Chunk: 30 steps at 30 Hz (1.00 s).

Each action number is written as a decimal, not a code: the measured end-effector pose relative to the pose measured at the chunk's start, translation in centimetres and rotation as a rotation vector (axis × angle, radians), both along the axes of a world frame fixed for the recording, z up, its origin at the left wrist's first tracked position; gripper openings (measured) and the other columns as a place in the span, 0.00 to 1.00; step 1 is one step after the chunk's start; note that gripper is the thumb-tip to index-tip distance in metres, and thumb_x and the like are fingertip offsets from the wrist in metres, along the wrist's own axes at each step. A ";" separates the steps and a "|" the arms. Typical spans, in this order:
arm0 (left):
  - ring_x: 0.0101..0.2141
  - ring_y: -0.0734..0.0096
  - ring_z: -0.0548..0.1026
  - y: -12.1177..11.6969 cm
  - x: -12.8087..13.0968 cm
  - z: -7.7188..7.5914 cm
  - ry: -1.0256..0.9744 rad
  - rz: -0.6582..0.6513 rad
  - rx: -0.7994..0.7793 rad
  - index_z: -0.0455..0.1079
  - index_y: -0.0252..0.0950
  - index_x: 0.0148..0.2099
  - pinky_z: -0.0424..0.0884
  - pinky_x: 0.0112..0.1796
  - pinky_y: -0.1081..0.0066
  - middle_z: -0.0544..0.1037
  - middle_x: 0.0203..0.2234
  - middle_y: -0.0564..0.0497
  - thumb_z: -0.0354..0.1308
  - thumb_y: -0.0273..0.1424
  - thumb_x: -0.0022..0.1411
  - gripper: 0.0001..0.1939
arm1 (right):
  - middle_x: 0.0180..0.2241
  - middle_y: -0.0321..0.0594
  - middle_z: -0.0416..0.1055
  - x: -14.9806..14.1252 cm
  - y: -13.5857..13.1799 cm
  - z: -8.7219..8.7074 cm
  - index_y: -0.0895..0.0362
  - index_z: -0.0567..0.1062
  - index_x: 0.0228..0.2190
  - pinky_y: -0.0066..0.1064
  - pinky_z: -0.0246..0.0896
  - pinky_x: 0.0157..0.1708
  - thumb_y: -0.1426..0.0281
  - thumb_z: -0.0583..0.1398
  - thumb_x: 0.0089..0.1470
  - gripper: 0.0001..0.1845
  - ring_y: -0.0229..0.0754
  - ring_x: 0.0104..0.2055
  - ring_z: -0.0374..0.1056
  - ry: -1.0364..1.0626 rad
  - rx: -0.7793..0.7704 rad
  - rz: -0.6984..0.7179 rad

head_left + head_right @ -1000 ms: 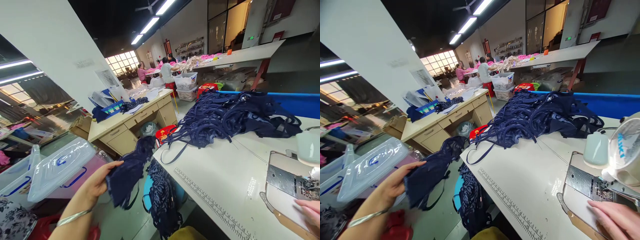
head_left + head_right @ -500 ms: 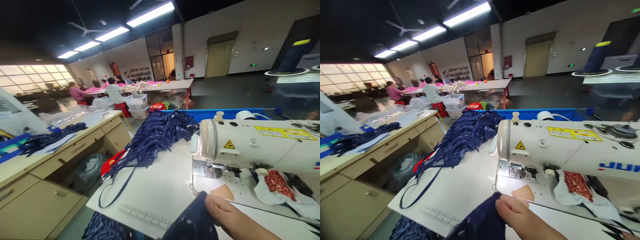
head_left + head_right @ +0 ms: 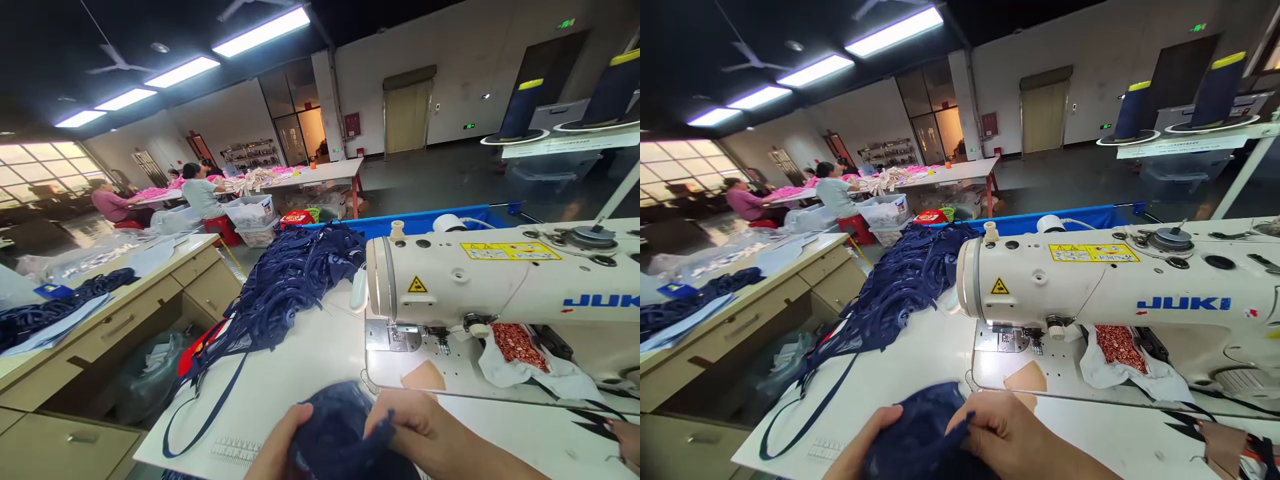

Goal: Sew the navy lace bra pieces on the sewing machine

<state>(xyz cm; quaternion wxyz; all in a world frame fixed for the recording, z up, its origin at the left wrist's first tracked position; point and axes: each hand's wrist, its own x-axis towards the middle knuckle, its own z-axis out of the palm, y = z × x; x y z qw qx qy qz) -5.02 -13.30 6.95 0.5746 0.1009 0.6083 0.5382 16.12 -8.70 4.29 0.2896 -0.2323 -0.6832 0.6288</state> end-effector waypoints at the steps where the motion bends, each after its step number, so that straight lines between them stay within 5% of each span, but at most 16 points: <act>1: 0.33 0.59 0.78 0.0 -0.3 0.3 0.044 0.033 0.038 0.72 0.34 0.33 0.75 0.36 0.67 0.79 0.26 0.50 0.65 0.28 0.47 0.08 | 0.30 0.36 0.68 -0.2 0.0 -0.1 0.57 0.76 0.31 0.24 0.55 0.34 0.58 0.54 0.61 0.18 0.36 0.33 0.63 -0.022 0.067 -0.092; 7: 0.27 0.66 0.76 1.2 -1.5 1.8 0.342 0.009 0.171 0.71 0.38 0.31 0.73 0.27 0.74 0.74 0.17 0.56 0.65 0.30 0.44 0.09 | 0.35 0.38 0.68 -1.0 0.1 -0.9 0.57 0.72 0.25 0.29 0.56 0.45 0.54 0.52 0.60 0.22 0.43 0.43 0.63 -0.044 0.005 -0.300; 12: 0.30 0.68 0.77 5.2 -0.8 2.0 0.360 0.090 0.347 0.69 0.35 0.35 0.74 0.33 0.71 0.76 0.24 0.55 0.59 0.27 0.45 0.11 | 0.21 0.31 0.58 -0.3 0.5 -1.1 0.54 0.71 0.40 0.26 0.51 0.25 0.48 0.50 0.59 0.24 0.36 0.25 0.55 -0.197 -0.126 -0.354; 16: 0.38 0.66 0.77 9.7 -0.2 0.8 0.426 0.015 0.441 0.69 0.36 0.40 0.73 0.42 0.65 0.78 0.31 0.53 0.54 0.25 0.48 0.14 | 0.27 0.32 0.67 0.6 1.3 -1.1 0.48 0.53 0.60 0.30 0.57 0.35 0.51 0.46 0.63 0.29 0.39 0.29 0.61 -0.371 0.235 -0.407; 20: 0.56 0.63 0.65 13.7 -0.1 -1.5 0.911 -0.152 0.687 0.64 0.35 0.55 0.55 0.59 0.60 0.71 0.51 0.46 0.48 0.22 0.54 0.25 | 0.50 0.37 0.68 1.2 2.5 -1.7 0.45 0.64 0.56 0.36 0.57 0.52 0.60 0.49 0.63 0.21 0.45 0.49 0.66 -0.516 0.465 -0.367; 25: 0.65 0.63 0.42 16.5 0.2 -3.4 1.254 -0.406 0.824 0.44 0.34 0.67 0.38 0.63 0.62 0.44 0.66 0.45 0.45 0.17 0.55 0.37 | 0.47 0.41 0.71 1.7 3.4 -3.0 0.51 0.66 0.55 0.38 0.64 0.48 0.66 0.49 0.63 0.20 0.48 0.45 0.69 -0.726 0.538 -0.355; 30: 0.65 0.58 0.39 18.1 1.7 -2.7 1.336 -0.557 0.895 0.40 0.37 0.68 0.41 0.62 0.58 0.39 0.67 0.44 0.50 0.22 0.58 0.38 | 0.43 0.43 0.73 1.6 4.2 -3.9 0.53 0.65 0.56 0.37 0.68 0.38 0.69 0.47 0.63 0.22 0.49 0.40 0.72 -0.841 0.652 -0.437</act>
